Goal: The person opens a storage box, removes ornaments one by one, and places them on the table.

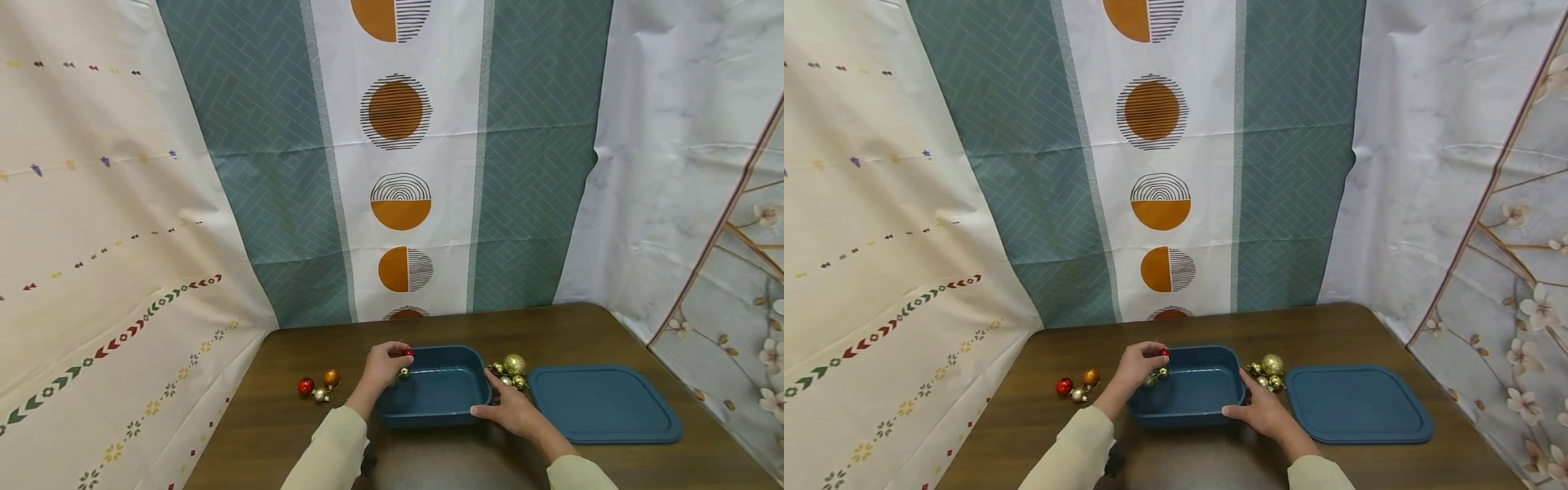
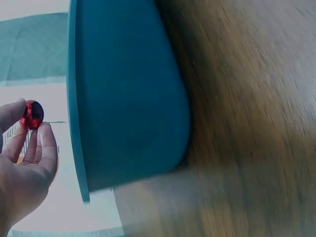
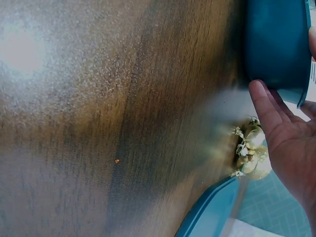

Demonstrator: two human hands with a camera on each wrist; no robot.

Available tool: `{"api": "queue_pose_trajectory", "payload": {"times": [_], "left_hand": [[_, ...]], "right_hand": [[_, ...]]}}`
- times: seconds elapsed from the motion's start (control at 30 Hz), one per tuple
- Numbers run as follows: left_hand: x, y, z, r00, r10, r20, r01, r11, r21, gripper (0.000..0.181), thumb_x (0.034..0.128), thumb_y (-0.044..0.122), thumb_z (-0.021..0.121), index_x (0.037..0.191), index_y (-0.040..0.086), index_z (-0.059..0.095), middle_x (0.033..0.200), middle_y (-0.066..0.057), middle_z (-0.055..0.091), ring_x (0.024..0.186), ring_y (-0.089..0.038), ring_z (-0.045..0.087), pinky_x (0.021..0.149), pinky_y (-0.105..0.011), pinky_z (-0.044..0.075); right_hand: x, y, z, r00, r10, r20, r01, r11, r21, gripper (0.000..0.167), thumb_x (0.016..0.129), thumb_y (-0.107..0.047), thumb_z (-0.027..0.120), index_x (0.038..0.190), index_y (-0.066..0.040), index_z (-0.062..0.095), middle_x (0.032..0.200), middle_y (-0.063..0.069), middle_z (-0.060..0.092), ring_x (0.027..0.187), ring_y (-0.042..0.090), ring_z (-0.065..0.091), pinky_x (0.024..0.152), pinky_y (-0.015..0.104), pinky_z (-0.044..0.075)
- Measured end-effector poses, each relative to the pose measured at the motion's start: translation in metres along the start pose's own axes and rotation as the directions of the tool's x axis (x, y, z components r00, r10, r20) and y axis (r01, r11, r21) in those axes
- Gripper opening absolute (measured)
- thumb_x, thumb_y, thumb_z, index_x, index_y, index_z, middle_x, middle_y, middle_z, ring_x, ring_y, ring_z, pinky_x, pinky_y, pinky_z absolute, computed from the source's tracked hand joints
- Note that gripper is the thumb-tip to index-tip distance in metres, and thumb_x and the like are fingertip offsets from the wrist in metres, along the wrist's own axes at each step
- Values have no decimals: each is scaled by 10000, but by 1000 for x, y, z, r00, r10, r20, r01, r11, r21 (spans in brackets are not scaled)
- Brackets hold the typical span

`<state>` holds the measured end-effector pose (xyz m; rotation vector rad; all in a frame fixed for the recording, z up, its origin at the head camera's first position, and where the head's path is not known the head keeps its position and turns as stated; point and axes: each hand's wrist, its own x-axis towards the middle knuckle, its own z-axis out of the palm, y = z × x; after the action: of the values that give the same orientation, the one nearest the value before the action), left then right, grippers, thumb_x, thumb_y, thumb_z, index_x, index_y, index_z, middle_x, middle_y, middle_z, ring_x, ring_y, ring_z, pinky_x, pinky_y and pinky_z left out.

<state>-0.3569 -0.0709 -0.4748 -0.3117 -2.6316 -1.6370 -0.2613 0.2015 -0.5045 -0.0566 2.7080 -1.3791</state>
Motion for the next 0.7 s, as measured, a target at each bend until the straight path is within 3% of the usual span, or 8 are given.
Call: {"api": "queue_pose_trajectory", "payload": {"times": [0.23,0.7], "left_hand": [[-6,-9,-25,999,-5,-45,4,1000,-30,246,881,100,759,1111,22,717,1016,-91,691,916,-239,640,845,-385,564],[-27,-40,-73,982,-100,-160,88,993,-80,270,872,105,757,1115,-5,711,1039,-118,686,949,-272,623,842,-392,548]], "right_hand": [[-1,0,0,1000,-10,-6,10,1000,12,956,835,-332,809,1555,-17,264,1330,279,557,1212,418,545,928,560,470],[-2,0,0,1000,-6,-14,6,1000,25,954,834,-326,810,1554,-16,266,1334,278,553,1179,397,576,917,551,482]]}}
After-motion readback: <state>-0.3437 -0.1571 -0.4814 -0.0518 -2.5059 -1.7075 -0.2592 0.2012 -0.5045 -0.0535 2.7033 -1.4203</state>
